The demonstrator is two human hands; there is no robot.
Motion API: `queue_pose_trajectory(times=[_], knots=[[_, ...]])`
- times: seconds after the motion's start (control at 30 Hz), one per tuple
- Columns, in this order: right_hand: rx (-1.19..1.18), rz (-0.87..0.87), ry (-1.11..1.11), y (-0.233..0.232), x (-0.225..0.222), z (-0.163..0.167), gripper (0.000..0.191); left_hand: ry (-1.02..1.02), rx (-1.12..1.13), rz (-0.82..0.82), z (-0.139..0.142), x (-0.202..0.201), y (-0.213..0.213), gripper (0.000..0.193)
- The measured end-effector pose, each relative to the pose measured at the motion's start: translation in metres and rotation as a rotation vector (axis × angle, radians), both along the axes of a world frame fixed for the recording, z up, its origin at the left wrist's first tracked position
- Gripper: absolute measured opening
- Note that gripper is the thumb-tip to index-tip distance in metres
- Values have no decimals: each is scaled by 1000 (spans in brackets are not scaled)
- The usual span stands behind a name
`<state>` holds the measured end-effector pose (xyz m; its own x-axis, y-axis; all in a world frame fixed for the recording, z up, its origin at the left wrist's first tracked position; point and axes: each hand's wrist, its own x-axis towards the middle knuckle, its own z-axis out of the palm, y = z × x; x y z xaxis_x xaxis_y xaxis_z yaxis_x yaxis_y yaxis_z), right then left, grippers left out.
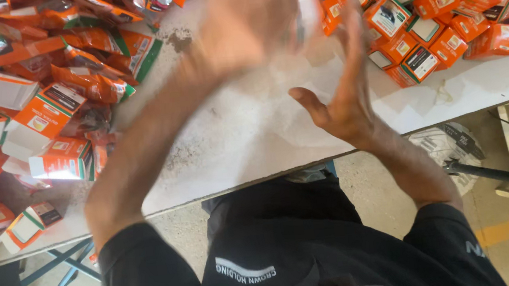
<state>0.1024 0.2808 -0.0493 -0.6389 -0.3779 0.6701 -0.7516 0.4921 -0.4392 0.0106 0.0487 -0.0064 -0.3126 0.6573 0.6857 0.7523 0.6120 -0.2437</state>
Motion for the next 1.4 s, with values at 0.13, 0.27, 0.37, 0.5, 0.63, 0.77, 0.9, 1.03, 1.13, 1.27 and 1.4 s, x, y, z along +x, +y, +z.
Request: queue_pose_trajectory(times=[0.13,0.27,0.37,0.5,0.63,0.77,0.9,1.03,1.13,1.27,1.4], knots=[[373,46,-942,-25,-23,-6,60,85,-91,-98,-18,57,-20,26],[43,217,-602,-41,-30,-34,62,-159,127,535,-49,23,-84,50],[2,323,-450,-56,-34,-51,68,-256,-59,871,-68,-12,-104,47],[169,340,-209,-67,-40,-57,76,-253,-79,805,-84,-4,-89,48],[42,367,-409,-58,-42,-51,65,-439,207,492,-81,46,-76,33],[47,327,-397,-53,-42,-50,56,-433,557,202,-71,88,-69,46],[71,304,-360,-59,-40,-55,60,-68,502,-206,-83,104,-61,46],[71,293,-322,-61,-39,-57,62,-246,259,-149,-109,108,-60,45],[58,314,-369,-58,-39,-59,68,-239,120,148,-119,110,-60,46],[67,312,-339,-56,-38,-63,69,-309,294,196,-112,112,-46,39],[65,316,-299,-58,-35,-63,67,-333,401,245,-94,112,-31,26]])
